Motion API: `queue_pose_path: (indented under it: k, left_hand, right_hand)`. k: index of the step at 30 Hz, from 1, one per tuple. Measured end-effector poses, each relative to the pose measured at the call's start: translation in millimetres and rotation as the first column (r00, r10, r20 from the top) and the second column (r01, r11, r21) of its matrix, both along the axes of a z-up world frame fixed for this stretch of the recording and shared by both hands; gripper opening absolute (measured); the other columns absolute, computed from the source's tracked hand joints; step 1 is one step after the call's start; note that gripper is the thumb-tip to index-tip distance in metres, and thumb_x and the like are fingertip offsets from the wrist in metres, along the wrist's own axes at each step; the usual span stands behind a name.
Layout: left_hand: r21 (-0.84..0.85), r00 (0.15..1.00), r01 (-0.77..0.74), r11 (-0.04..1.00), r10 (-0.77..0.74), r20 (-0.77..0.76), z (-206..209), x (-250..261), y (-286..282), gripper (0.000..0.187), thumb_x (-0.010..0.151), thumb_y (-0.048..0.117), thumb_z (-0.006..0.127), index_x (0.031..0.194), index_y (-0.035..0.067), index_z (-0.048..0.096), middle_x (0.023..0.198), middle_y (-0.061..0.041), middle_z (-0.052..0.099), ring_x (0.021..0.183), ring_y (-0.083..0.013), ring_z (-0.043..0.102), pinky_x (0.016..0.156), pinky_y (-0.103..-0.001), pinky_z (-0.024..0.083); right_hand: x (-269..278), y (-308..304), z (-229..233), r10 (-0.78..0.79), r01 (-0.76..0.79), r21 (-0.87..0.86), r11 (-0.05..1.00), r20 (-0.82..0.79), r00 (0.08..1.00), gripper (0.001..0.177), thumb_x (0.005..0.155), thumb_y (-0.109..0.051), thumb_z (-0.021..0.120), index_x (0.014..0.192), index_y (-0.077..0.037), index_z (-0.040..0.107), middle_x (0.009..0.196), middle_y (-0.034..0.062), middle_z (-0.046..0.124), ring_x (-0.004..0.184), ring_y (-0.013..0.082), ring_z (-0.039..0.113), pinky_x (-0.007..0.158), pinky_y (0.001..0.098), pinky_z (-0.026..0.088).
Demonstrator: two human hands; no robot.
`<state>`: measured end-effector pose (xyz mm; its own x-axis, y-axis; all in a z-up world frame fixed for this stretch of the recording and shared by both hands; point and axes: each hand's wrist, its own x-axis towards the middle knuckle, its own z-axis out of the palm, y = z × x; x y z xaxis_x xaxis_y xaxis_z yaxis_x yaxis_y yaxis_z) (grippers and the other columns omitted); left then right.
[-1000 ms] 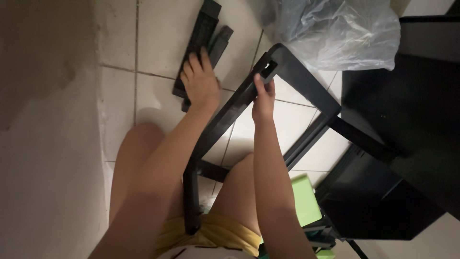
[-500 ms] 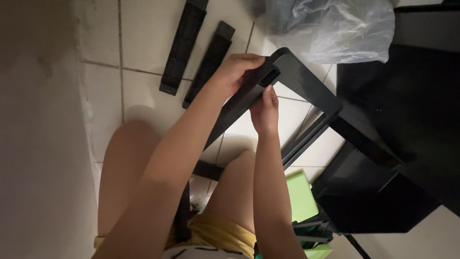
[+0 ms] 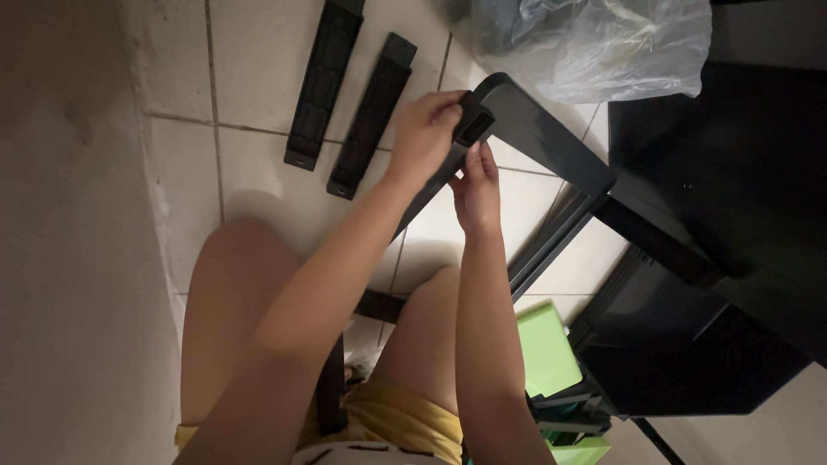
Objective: The person assembles a black plastic furniture frame by hand, connecting corner pieces and long side rails on a tiled floor. They repeatedly align and snap the components together to form a rectangular frame.
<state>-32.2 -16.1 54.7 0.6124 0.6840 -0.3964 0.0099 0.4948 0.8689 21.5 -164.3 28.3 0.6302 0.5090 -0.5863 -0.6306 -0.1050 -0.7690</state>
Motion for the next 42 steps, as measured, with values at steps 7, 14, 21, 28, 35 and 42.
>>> queue_pose_path:
  k: [7,14,21,28,35,42]
  left_hand:
    - [0.179,0.991,0.125,0.976,-0.132,0.024,-3,-14,5,0.017,0.092,0.002,0.067,0.106,-0.002,0.077,0.092,-0.011,0.08,0.084,-0.0171,0.078,0.076,-0.027,0.061]
    - [-0.23,0.942,0.259,0.938,-0.193,0.274,-33,-8,25,0.018,0.094,0.005,0.069,0.111,0.0,0.076,0.103,-0.01,0.079,0.095,-0.0186,0.077,0.086,-0.031,0.065]
    - [-0.468,0.883,0.366,0.804,-0.142,0.447,-37,-7,20,0.032,0.102,0.008,0.063,0.133,0.005,0.068,0.108,-0.01,0.075,0.099,-0.0176,0.071,0.089,-0.032,0.059]
    - [-0.182,0.983,0.151,0.972,-0.128,0.131,-16,4,13,0.027,0.1,0.008,0.063,0.122,-0.001,0.075,0.107,-0.013,0.079,0.094,-0.0185,0.075,0.085,-0.03,0.06]
    - [0.414,0.993,0.011,0.91,0.038,-0.11,27,6,-1,0.04,0.082,0.014,0.082,0.117,-0.001,0.071,0.11,-0.018,0.074,0.097,-0.0261,0.078,0.084,-0.031,0.062]
    - [0.19,0.974,0.223,0.956,-0.212,-0.077,9,9,21,0.035,0.082,0.01,0.084,0.112,-0.003,0.073,0.099,-0.014,0.08,0.09,-0.0188,0.08,0.082,-0.03,0.065]
  right_hand:
    - [-4,-10,0,-0.015,0.024,0.104,0.994,-0.087,0.996,0.038,0.106,-0.029,0.056,0.141,-0.013,0.056,0.125,0.0032,0.067,0.112,0.0191,0.064,0.098,0.0469,0.055]
    - [0,1,6,-0.048,0.064,0.242,0.968,-0.072,0.996,0.034,0.11,-0.014,0.058,0.143,-0.006,0.056,0.128,0.0062,0.066,0.116,0.0197,0.062,0.103,0.041,0.051]
    - [0,2,13,-0.057,0.075,0.299,0.951,-0.07,0.996,0.034,0.109,-0.014,0.057,0.141,-0.004,0.054,0.133,0.0079,0.065,0.123,0.0227,0.063,0.11,0.0416,0.05]
    - [0,9,5,-0.067,0.097,0.324,0.941,-0.103,0.992,0.042,0.109,-0.017,0.059,0.148,-0.006,0.051,0.141,0.0073,0.061,0.132,0.0225,0.058,0.116,0.0417,0.045]
    - [0,32,5,-0.087,0.191,0.398,0.897,-0.263,0.961,0.062,0.106,-0.05,0.047,0.15,-0.006,0.048,0.148,0.01,0.058,0.141,0.026,0.054,0.122,0.0432,0.041]
    - [18,32,-2,-0.061,0.204,0.409,0.889,-0.338,0.939,0.058,0.104,-0.046,0.058,0.143,-0.003,0.053,0.138,0.0138,0.062,0.132,0.0306,0.058,0.115,0.0477,0.046]
